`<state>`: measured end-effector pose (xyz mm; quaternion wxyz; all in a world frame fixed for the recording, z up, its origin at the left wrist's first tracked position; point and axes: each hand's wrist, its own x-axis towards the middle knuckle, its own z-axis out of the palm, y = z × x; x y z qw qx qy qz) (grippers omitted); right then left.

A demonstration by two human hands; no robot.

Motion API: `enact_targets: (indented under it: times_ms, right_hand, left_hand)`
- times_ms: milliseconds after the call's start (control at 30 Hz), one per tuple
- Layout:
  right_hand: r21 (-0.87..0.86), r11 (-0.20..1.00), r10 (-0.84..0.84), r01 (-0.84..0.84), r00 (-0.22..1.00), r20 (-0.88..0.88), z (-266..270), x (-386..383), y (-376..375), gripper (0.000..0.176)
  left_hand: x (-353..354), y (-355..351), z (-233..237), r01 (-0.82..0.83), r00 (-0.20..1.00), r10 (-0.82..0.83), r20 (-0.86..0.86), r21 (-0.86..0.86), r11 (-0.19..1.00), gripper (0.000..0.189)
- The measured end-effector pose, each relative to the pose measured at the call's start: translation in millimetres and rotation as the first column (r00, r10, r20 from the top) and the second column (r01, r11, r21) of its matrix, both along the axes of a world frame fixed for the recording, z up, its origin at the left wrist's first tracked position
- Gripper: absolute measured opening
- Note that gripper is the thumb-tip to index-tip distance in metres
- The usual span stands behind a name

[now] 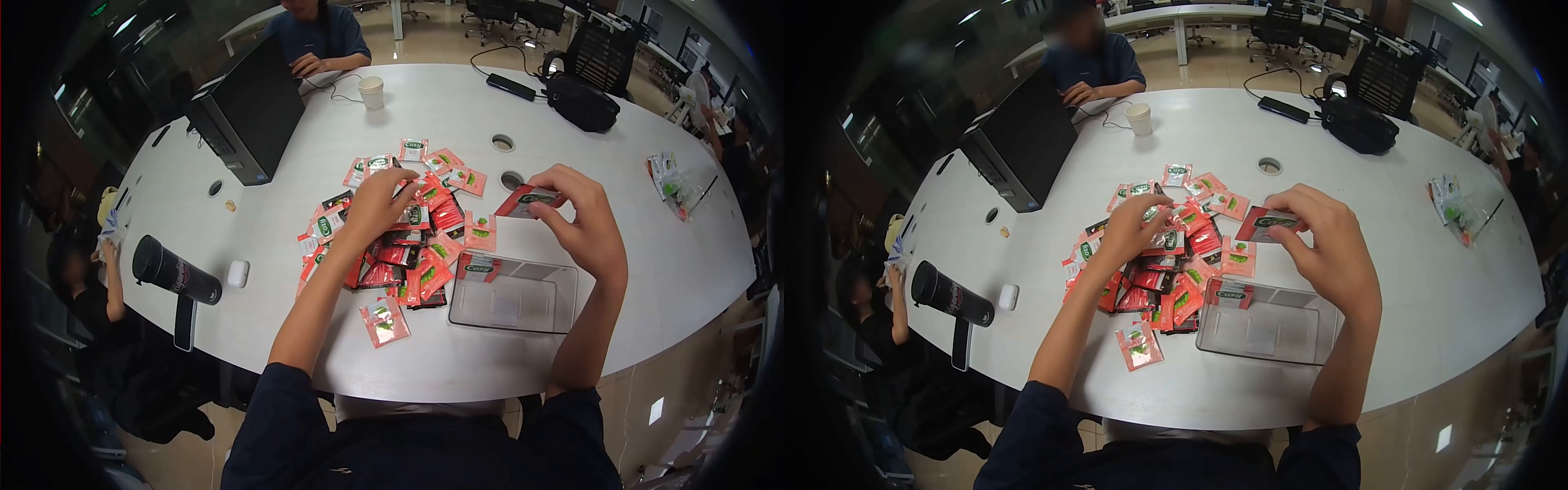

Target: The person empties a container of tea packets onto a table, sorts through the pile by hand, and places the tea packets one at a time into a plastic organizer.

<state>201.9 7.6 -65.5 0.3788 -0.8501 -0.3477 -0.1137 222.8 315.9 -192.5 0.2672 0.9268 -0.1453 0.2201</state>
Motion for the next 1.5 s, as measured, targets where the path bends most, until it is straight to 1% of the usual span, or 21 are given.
enact_targets:
  times_ms: [133, 200, 267, 333, 533, 633, 733, 800, 833, 900, 933, 967, 1000, 1067, 1133, 1200, 1267, 1400, 1433, 1467, 1500]
  right_hand:
    - [-0.064, 0.998, -0.016, 0.015, 1.0, -0.001, -1, 0, -3, 0.018]
    - [-0.079, 0.996, -0.036, 0.037, 0.999, 0.015, -2, 0, -3, 0.017]
    - [-0.094, 0.995, -0.033, 0.034, 0.999, 0.004, -3, 0, -4, 0.017]
    - [-0.069, 0.997, -0.018, 0.017, 1.0, -0.002, -4, 1, -5, 0.018]
    - [-0.032, 0.999, 0.012, -0.012, 1.0, 0.006, -4, 3, -11, 0.019]
    - [-0.028, 1.0, 0.014, -0.014, 1.0, 0.009, -3, 5, -13, 0.02]
    - [-0.029, 1.0, 0.004, -0.004, 1.0, 0.002, -1, 5, -15, 0.019]
    - [-0.023, 1.0, 0.003, -0.003, 1.0, 0.003, -2, 4, -16, 0.019]
    - [-0.023, 1.0, -0.006, 0.006, 1.0, 0.014, -2, 4, -16, 0.019]
    - [-0.021, 1.0, -0.004, 0.005, 1.0, 0.029, -2, 4, -15, 0.019]
    - [0.007, 1.0, -0.004, 0.004, 1.0, 0.015, -2, 4, -14, 0.019]
    - [0.035, 0.999, -0.001, 0.001, 1.0, 0.001, -2, 4, -13, 0.019]
    - [0.036, 0.999, 0.014, -0.014, 1.0, 0.008, -2, 4, -11, 0.019]
    - [0.096, 0.993, 0.065, -0.061, 0.997, -0.041, -2, 3, -4, 0.021]
    - [0.123, 0.985, 0.13, -0.123, 0.99, -0.048, -8, 4, 8, 0.021]
    - [0.148, 0.972, 0.194, -0.182, 0.979, -0.064, -14, 0, 22, 0.021]
    - [0.078, 0.983, 0.171, -0.169, 0.985, -0.016, -18, -7, 37, 0.022]
    - [0.138, 0.977, 0.18, -0.162, 0.975, -0.128, -33, -16, 64, 0.025]
    - [0.195, 0.967, 0.17, -0.164, 0.985, -0.017, -40, -16, 70, 0.026]
    - [0.189, 0.967, 0.179, -0.173, 0.984, -0.017, -39, -19, 72, 0.026]
    - [0.204, 0.968, 0.18, -0.143, 0.969, -0.172, -37, -22, 74, 0.025]
  left_hand:
    - [26, -22, -20, -0.031, 0.986, 0.04, -0.161, 0.058, 0.998, 0.037]
    - [43, -29, -24, 0.022, 0.996, -0.001, -0.087, 0.247, 0.969, 0.042]
    - [55, -33, -27, 0.044, 0.993, -0.012, -0.118, 0.277, 0.96, 0.046]
    - [59, -42, -19, 0.061, 0.968, 0.036, -0.25, 0.368, 0.928, 0.049]
    - [67, -47, -22, 0.12, 0.948, 0.023, -0.319, 0.422, 0.899, 0.036]
    - [64, -46, -27, 0.099, 0.969, 0.011, -0.247, 0.428, 0.898, 0.03]
    - [59, -44, -25, 0.106, 0.975, -0.026, -0.219, 0.362, 0.926, 0.026]
    - [54, -37, -16, 0.103, 0.995, -0.097, -0.037, 0.248, 0.963, 0.026]
    - [51, -34, -8, 0.101, 0.995, -0.095, -0.032, 0.25, 0.963, 0.026]
    - [41, -26, 8, 0.009, 0.983, -0.044, -0.176, -0.194, 0.981, 0.029]
    - [36, -22, 12, 0.0, 0.985, -0.034, -0.171, -0.192, 0.981, 0.029]
    - [29, -17, 14, -0.022, 0.966, -0.099, -0.239, -0.455, 0.89, 0.031]
    - [21, -12, 18, -0.064, 0.943, -0.179, -0.28, -0.681, 0.73, 0.033]
    - [-8, -9, 34, -0.135, 0.9, -0.232, -0.37, -0.741, 0.658, 0.028]
    - [-29, -11, 36, -0.183, 0.857, -0.388, -0.34, -0.904, 0.387, 0.031]
    - [-58, -20, 45, -0.251, 0.856, -0.41, -0.315, -0.946, 0.205, 0.039]
    - [-80, -21, 45, -0.239, 0.794, -0.556, -0.245, -0.967, 0.085, 0.043]
    - [-114, -28, 34, -0.266, 0.778, -0.59, -0.216, -0.964, 0.001, 0.044]
    - [-120, -30, 31, -0.272, 0.778, -0.586, -0.225, -0.962, 0.008, 0.045]
    - [-125, -30, 29, -0.279, 0.778, -0.583, -0.235, -0.96, 0.016, 0.045]
    - [-126, -26, 22, -0.27, 0.761, -0.62, -0.194, -0.962, -0.03, 0.046]
